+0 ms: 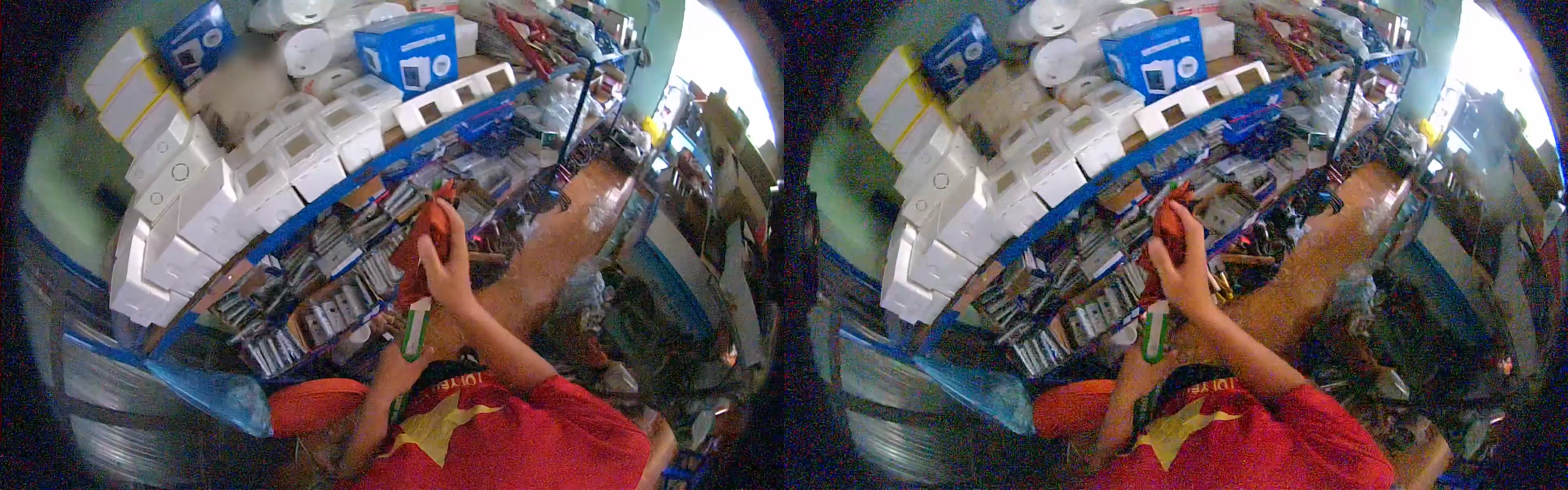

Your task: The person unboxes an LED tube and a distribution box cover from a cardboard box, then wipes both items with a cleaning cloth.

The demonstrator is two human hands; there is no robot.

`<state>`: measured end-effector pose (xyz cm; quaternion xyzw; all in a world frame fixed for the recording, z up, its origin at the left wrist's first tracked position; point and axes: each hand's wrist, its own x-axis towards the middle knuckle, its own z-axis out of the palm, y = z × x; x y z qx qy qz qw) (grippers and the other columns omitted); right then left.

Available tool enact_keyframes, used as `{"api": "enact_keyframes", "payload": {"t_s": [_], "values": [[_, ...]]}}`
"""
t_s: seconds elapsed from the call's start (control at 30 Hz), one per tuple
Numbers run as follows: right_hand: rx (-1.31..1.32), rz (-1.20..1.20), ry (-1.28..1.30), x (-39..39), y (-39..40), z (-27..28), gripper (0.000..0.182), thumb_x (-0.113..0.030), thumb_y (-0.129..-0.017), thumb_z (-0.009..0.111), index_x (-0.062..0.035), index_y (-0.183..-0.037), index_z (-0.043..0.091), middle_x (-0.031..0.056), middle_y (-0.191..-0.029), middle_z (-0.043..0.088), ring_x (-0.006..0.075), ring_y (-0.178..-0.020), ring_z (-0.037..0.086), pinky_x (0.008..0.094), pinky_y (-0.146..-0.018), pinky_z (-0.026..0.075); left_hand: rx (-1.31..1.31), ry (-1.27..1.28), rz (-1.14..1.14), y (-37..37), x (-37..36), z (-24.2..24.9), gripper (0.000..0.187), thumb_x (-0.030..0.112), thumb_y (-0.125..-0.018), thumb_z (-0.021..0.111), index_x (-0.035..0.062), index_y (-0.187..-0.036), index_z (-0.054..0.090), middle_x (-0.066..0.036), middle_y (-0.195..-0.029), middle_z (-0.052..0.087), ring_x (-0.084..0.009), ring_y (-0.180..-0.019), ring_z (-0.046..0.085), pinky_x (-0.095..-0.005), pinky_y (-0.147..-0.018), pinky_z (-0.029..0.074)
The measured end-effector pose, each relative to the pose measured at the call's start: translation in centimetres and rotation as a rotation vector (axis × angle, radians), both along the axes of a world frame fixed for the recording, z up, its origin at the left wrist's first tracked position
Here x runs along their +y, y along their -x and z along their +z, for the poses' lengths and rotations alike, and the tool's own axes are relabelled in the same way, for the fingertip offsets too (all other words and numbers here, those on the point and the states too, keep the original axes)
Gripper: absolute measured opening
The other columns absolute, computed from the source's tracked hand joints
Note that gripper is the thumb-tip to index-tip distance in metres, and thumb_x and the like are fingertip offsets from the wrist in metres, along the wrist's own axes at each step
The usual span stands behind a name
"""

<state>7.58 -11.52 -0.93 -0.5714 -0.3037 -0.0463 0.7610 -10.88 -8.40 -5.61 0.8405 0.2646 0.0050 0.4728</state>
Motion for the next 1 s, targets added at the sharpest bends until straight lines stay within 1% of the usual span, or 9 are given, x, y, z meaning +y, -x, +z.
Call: {"api": "enact_keyframes", "payload": {"t_s": [0.3, 0.47, 0.6, 0.67, 0.73, 0.8, 0.83, 0.87, 1.0], "values": [[-0.046, -0.329, -0.144, -3.7, -9.1, 6.3, 0.034, 0.0, -0.078, 0.064, -0.0033, -0.11, 0.054, 0.0078, -0.1, 0.062, 0.0169, -0.089, 0.06, 0.0286, -0.083, 0.047, 0.019, -0.111, -0.031, -0.5, -1.1, 3.7, 0.043, 0.034, -0.079, 0.069, 0.0034, -0.107, 0.058, -0.019, -0.092, 0.065, -0.0317, -0.088, 0.065, -0.0387, -0.076, 0.05], [-0.13, -0.488, 0.011, -10.2, -15.0, 6.5, 0.021, -0.012, -0.087, 0.062, -0.0028, -0.105, 0.059, 0.007, -0.101, 0.063, 0.0151, -0.093, 0.058, 0.0272, -0.085, 0.045, 0.04, 0.031, 0.009, 1.9, 0.3, -0.4, 0.041, 0.032, -0.076, 0.073, 0.0043, -0.104, 0.059, -0.01, -0.086, 0.066, -0.0248, -0.08, 0.064, -0.0359, -0.074, 0.051], [0.374, 0.075, -0.636, -10.3, -10.7, 5.7, 0.032, -0.031, -0.094, 0.047, -0.0041, -0.109, 0.058, 0.0079, -0.105, 0.062, 0.018, -0.098, 0.056, 0.0314, -0.091, 0.042, 0.107, 0.345, 0.135, 0.9, 1.7, -1.3, 0.038, 0.031, -0.075, 0.075, 0.0046, -0.097, 0.059, -0.003, -0.078, 0.063, -0.017, -0.071, 0.061, -0.0326, -0.067, 0.051], [0.673, 0.247, -0.686, -9.9, -10.0, 0.3, 0.038, -0.037, -0.095, 0.042, -0.0059, -0.11, 0.057, 0.0084, -0.107, 0.061, 0.0194, -0.099, 0.055, 0.033, -0.093, 0.04, 0.097, 0.264, 0.088, -0.3, 1.2, 0.1, 0.039, 0.032, -0.076, 0.075, 0.0017, -0.094, 0.057, -0.004, -0.077, 0.063, -0.0169, -0.071, 0.061, -0.0324, -0.066, 0.05], [0.673, 0.243, -0.316, -9.7, -6.4, -2.1, 0.035, -0.036, -0.091, 0.047, -0.0077, -0.11, 0.057, 0.0098, -0.112, 0.057, 0.0224, -0.106, 0.051, 0.0355, -0.097, 0.037, 0.043, 0.204, 0.023, -1.3, 0.9, -0.8, 0.043, 0.033, -0.077, 0.074, -0.0003, -0.099, 0.057, -0.009, -0.084, 0.064, -0.0201, -0.076, 0.063, -0.0346, -0.069, 0.051], [-0.05, 0.12, 0.166, -7.0, -1.8, -3.3, 0.037, -0.018, -0.077, 0.066, -0.0108, -0.11, 0.051, 0.0138, -0.123, 0.048, 0.0309, -0.12, 0.04, 0.0402, -0.102, 0.03, -0.119, 0.15, -0.061, -3.2, -0.6, 0.1, 0.049, 0.033, -0.077, 0.073, -0.001, -0.107, 0.055, -0.013, -0.094, 0.063, -0.0231, -0.086, 0.063, -0.0364, -0.075, 0.05], [-0.134, 0.047, 0.191, -7.0, 0.0, -0.4, 0.046, -0.008, -0.068, 0.071, -0.0118, -0.108, 0.047, 0.0179, -0.13, 0.04, 0.037, -0.126, 0.03, 0.0422, -0.104, 0.024, -0.199, 0.127, -0.105, -3.9, -1.2, 0.4, 0.052, 0.033, -0.077, 0.073, -0.0014, -0.11, 0.053, -0.015, -0.098, 0.063, -0.0246, -0.09, 0.062, -0.0372, -0.078, 0.049], [-0.121, -0.045, 0.26, -6.5, -0.2, -0.7, 0.04, -0.001, -0.067, 0.068, -0.0093, -0.096, 0.042, 0.0133, -0.112, 0.043, 0.0239, -0.106, 0.045, 0.0354, -0.094, 0.035, -0.165, 0.069, -0.115, -4.1, -1.4, -0.6, 0.054, 0.033, -0.078, 0.073, -0.0012, -0.114, 0.052, -0.016, -0.102, 0.062, -0.0257, -0.094, 0.061, -0.0375, -0.081, 0.048], [0.354, 0.166, -0.107, -6.7, -4.1, -2.1, 0.043, 0.007, -0.067, 0.063, -0.0107, -0.093, 0.034, 0.0033, -0.089, 0.048, 0.0108, -0.08, 0.048, 0.0255, -0.069, 0.043, -0.184, -0.019, -0.144, -4.4, -2.5, -0.8, 0.061, 0.033, -0.078, 0.072, -0.0013, -0.121, 0.047, -0.015, -0.108, 0.061, -0.0279, -0.1, 0.059, -0.0379, -0.088, 0.046]]}}
